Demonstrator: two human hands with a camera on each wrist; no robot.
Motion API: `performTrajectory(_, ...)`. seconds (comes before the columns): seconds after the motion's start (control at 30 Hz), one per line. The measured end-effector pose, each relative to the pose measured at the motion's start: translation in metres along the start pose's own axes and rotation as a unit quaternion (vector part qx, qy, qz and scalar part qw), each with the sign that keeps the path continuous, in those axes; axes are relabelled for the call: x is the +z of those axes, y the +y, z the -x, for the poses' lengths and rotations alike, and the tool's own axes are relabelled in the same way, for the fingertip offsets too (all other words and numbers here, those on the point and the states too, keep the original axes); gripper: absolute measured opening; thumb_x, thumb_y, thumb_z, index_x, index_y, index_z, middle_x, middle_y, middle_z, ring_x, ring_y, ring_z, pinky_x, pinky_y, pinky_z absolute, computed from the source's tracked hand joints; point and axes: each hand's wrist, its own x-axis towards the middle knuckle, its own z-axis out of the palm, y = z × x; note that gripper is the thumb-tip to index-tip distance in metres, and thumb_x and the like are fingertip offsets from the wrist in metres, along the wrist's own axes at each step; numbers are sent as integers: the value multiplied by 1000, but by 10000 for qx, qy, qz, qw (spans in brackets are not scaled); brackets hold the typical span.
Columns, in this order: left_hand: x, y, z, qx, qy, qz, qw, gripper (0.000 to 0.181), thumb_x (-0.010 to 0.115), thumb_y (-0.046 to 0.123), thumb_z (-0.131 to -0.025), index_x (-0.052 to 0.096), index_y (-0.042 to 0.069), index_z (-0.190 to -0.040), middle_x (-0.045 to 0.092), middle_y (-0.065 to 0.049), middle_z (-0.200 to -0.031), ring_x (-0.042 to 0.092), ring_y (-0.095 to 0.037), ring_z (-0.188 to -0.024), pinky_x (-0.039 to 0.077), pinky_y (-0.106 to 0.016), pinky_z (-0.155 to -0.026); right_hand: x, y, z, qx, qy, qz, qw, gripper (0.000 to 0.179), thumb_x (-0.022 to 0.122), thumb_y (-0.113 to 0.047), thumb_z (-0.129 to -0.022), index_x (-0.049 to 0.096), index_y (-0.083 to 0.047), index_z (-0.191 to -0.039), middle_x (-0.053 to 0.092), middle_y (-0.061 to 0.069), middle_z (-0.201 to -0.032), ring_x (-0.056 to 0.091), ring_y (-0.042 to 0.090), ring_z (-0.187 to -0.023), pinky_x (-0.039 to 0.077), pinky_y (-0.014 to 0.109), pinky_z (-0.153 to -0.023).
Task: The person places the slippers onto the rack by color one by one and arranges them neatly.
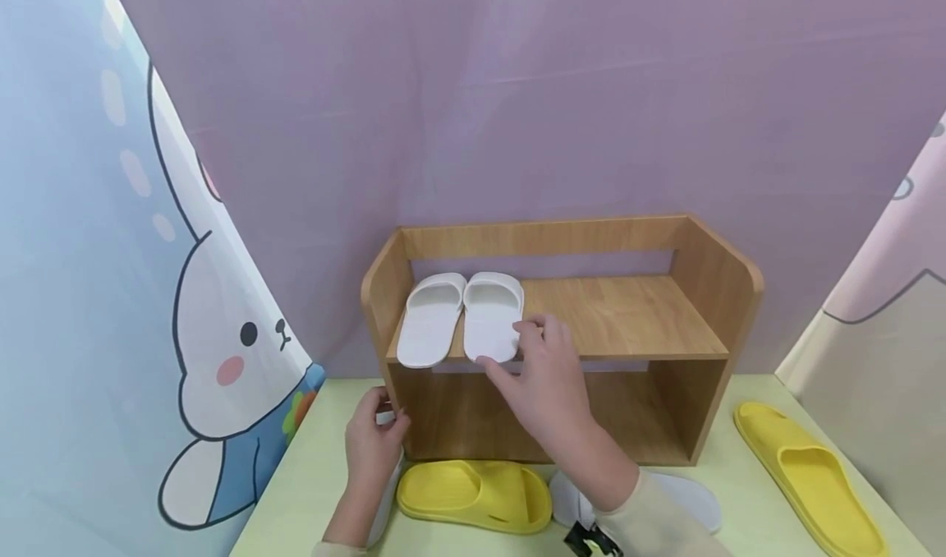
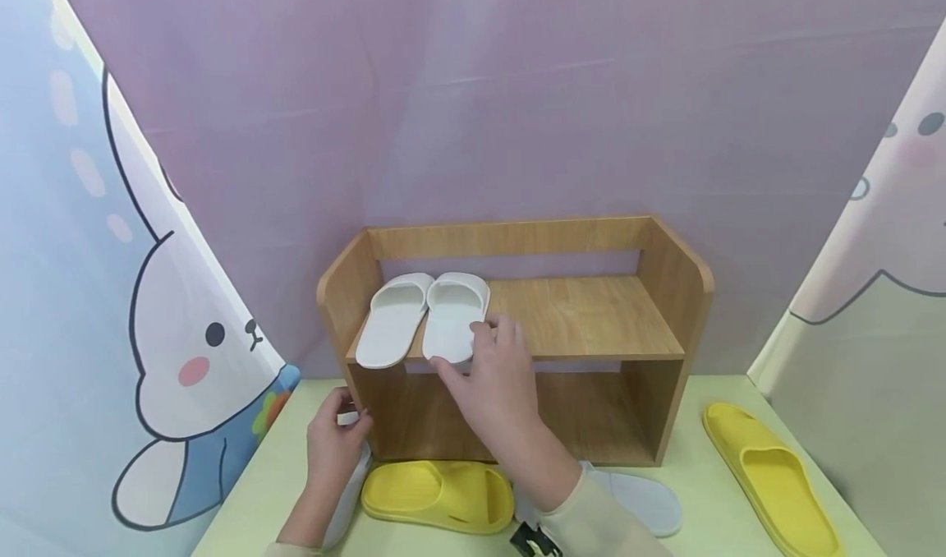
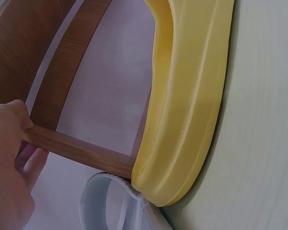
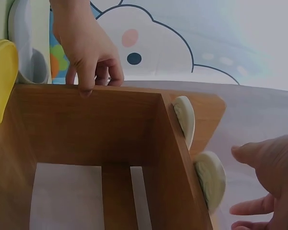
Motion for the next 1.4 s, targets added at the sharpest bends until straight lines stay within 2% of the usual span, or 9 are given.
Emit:
performTrajectory(0.13, 0, 0, 0, 29, -35, 34, 10000, 34, 83, -1, -93, 69, 11, -121, 74, -8, -122, 76, -30, -109, 70, -43, -83, -10, 11, 9, -180, 172, -155, 9996, 58, 95, -39, -89, 74, -1, -127, 57, 11, -132, 55, 30, -117, 55, 41, -90)
performTrajectory(0.3, -1, 0, -1, 4, -45, 44, 10000, 34, 84, -1, -92, 69, 11, -121, 74, -7, -120, 76, -29, -109, 69, -43, -83, -20, 30, 22, -613, 387, -416, 9965, 50, 96, -33, -90, 73, -3, -122, 59, 9, -125, 56, 29, -114, 52, 44, -93)
performTrajectory(0.43, -1, -1, -1, 1, -48, 52, 10000, 35, 84, -2, -92, 69, 11, -120, 74, -7, -120, 76, -30, -109, 69, -43, -83, -28, 47, 33, -836, 441, -559, 9940, 43, 96, -26, -89, 73, -3, -117, 60, 7, -120, 56, 26, -112, 51, 45, -92)
performTrajectory(0.63, -1, -2, -2, 7, -22, 39, 10000, 35, 84, -3, -92, 70, 10, -121, 74, -8, -121, 76, -31, -109, 70, -45, -83, -41, 68, 49, -694, 203, -461, 9963, 34, 96, -20, -89, 74, -11, -113, 60, 2, -119, 55, 20, -114, 55, 42, -87)
performTrajectory(0.73, 0, -2, -2, 28, -36, 55, 10000, 36, 85, -3, -91, 70, 8, -122, 75, -11, -122, 76, -31, -109, 70, -47, -83, -45, 78, 56, -638, 97, -375, 9972, 34, 97, -17, -87, 74, -14, -113, 61, -1, -120, 57, 19, -116, 57, 39, -89)
performTrajectory(0.97, 0, -2, -2, 73, -48, 72, 9999, 35, 84, -3, -91, 70, 7, -121, 74, -10, -121, 76, -31, -109, 69, -47, -83, -54, 111, 72, -984, -75, -448, 9941, 36, 97, -13, -85, 74, -16, -113, 62, -4, -120, 57, 17, -118, 47, 18, -98)
performTrajectory(1.23, 1, -2, -1, 70, -47, -34, 10000, 35, 84, -1, -93, 69, 11, -122, 74, -7, -122, 75, -31, -110, 69, -48, -84, -68, 148, 90, -867, -330, -294, 9953, 36, 97, -16, -85, 75, -19, -113, 63, -8, -119, 58, 13, -114, 45, 11, -98)
performTrajectory(1.4, 1, -2, -2, 43, -64, -39, 10000, 34, 83, -1, -94, 68, 11, -122, 74, -8, -123, 75, -31, -111, 69, -48, -84, -76, 162, 97, -950, -167, -243, 9950, 36, 98, -12, -82, 76, -15, -110, 64, -3, -118, 58, 15, -112, 39, 7, -101)
